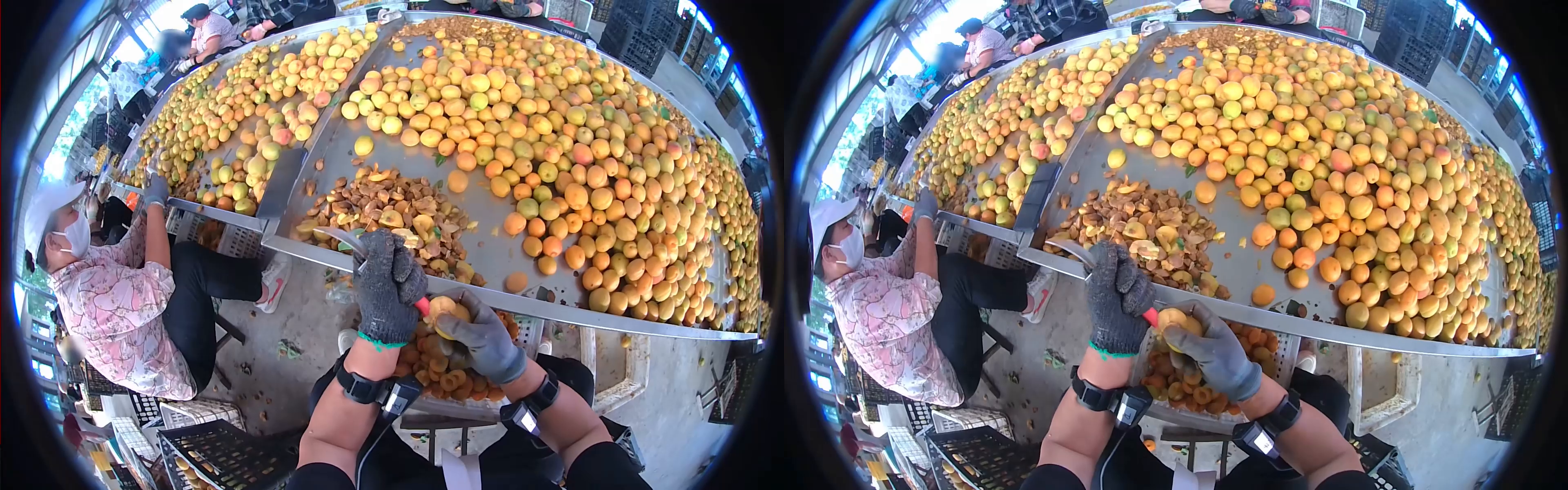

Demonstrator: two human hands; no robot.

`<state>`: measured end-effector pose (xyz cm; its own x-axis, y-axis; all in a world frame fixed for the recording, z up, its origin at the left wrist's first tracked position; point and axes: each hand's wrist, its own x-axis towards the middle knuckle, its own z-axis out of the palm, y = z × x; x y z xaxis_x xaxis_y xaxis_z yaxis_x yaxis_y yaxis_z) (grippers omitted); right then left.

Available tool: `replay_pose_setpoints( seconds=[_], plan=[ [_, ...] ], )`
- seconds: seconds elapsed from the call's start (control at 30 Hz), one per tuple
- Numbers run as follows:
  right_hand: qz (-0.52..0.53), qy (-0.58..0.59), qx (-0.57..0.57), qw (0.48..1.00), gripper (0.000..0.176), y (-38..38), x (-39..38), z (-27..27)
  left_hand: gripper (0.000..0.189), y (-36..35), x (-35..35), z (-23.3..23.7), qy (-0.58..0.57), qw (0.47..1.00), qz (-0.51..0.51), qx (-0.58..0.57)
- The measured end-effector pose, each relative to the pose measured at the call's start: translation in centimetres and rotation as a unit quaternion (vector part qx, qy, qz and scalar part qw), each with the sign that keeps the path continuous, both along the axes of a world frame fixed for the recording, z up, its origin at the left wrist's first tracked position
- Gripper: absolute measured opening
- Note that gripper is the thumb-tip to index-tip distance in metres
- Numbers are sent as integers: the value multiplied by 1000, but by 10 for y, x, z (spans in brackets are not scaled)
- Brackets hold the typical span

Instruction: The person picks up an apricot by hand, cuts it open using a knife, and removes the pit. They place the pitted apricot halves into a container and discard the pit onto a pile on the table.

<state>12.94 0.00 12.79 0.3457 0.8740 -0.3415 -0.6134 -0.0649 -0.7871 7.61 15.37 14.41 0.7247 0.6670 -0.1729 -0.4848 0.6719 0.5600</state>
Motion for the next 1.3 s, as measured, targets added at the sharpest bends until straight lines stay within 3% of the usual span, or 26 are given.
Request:
replay_pose_setpoints(
  seconds=[0.13, 0.27, 0.4, 0.5, 0.6, 0.67, 0.7, 0.73, 0.8, 0.87, 0.9, 0.97, 1.0, 1.1, 1.17, 1.2, 1.27, 1.3],
  plan=[
    [-40, -48, -30, 998, 37, 3, 0, 4, 9, -4, 1, 5, 8, 995, 74, 63],
    [-93, -14, -80, 992, 34, 11, 11, 13, 11, 8, -6, 5, -19, 995, 75, 58],
    [-48, -34, -39, 998, 43, 11, 30, 8, 16, 24, -14, 4, -15, 993, 97, 61],
    [-117, 25, 1, 993, 38, 12, 31, 5, 18, 23, -15, 2, -3, 992, 111, 60],
    [-61, 86, 32, 994, 33, 3, 28, 4, 20, 24, -18, 3, 7, 995, 79, 54],
    [130, -82, 34, 988, 28, -4, 21, 1, 21, 28, -20, 3, -7, 996, 58, 60],
    [257, -134, -25, 957, 26, -3, 22, -1, 20, 30, -21, 3, -15, 996, 45, 79],
    [244, -130, -31, 960, 26, -3, 15, -8, 19, 33, -22, -1, -19, 993, 47, 103],
    [307, -407, 12, 860, 26, -10, 1, -25, 17, 37, -27, -8, -66, 987, -5, 150],
    [349, -448, -33, 822, 27, -22, -5, -38, 15, 39, -30, -13, -49, 986, -23, 160],
    [319, -449, -64, 832, 27, -27, 1, -33, 18, 39, -29, -13, -91, 985, -81, 120],
    [375, -538, -30, 754, 27, -38, 9, -6, 22, 27, -27, -6, -85, 987, -91, 103],
    [357, -541, -44, 760, 27, -53, 15, 12, 21, 14, -24, 1, -80, 984, -112, 112],
    [238, -506, 109, 822, 25, -121, 42, 59, 17, -12, -32, -7, -58, 974, -179, 126],
    [134, -461, 148, 864, 27, -186, 66, 65, 22, -32, -42, -19, 12, 972, -193, 132],
    [79, -426, 147, 889, 29, -225, 76, 54, 21, -40, -42, -21, 3, 950, -263, 168],
    [-47, -493, 53, 867, 30, -313, 95, -24, 19, -53, -42, -26, -9, 918, -338, 208],
    [-74, -384, -128, 911, 25, -341, 99, -23, 18, -60, -43, -31, 41, 908, -345, 236]
  ],
)
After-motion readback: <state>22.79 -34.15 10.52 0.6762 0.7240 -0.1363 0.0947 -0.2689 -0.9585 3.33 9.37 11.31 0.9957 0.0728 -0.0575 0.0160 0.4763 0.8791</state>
